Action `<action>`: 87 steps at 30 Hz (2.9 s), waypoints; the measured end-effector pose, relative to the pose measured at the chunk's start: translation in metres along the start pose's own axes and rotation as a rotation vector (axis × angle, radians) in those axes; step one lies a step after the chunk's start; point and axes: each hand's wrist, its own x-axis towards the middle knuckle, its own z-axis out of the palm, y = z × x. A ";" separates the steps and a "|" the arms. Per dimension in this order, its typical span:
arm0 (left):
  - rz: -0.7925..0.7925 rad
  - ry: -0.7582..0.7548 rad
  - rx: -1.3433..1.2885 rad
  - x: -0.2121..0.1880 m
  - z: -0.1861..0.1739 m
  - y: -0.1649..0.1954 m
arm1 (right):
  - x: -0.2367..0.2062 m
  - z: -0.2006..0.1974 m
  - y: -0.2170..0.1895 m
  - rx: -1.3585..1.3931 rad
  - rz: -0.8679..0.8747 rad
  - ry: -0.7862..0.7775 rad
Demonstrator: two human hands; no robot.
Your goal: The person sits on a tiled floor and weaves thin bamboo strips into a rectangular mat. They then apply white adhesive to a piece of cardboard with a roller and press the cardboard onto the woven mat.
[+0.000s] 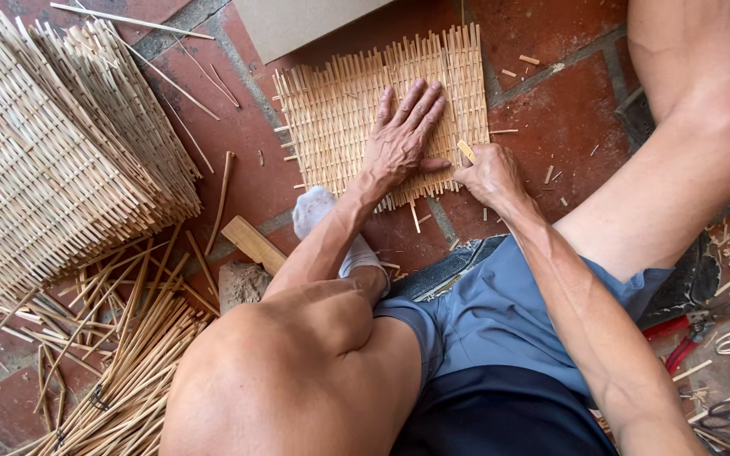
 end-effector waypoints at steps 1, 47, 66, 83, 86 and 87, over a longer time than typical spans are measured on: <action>0.000 0.008 -0.008 0.000 0.001 0.000 | 0.000 -0.002 0.000 0.024 0.021 -0.009; -0.058 0.249 -0.148 0.001 0.003 0.012 | 0.054 -0.029 -0.058 0.036 -0.148 0.200; -0.075 0.211 -0.147 0.003 -0.001 0.004 | 0.087 -0.022 -0.079 -0.045 -0.101 0.359; -0.058 0.195 -0.128 -0.003 -0.022 0.011 | 0.129 -0.095 -0.115 1.200 0.019 -0.179; -0.056 0.187 -0.150 -0.005 -0.023 0.017 | 0.124 -0.094 -0.121 1.425 0.080 -0.192; -0.050 0.196 -0.154 -0.003 -0.023 0.016 | 0.123 -0.096 -0.123 1.453 0.081 -0.209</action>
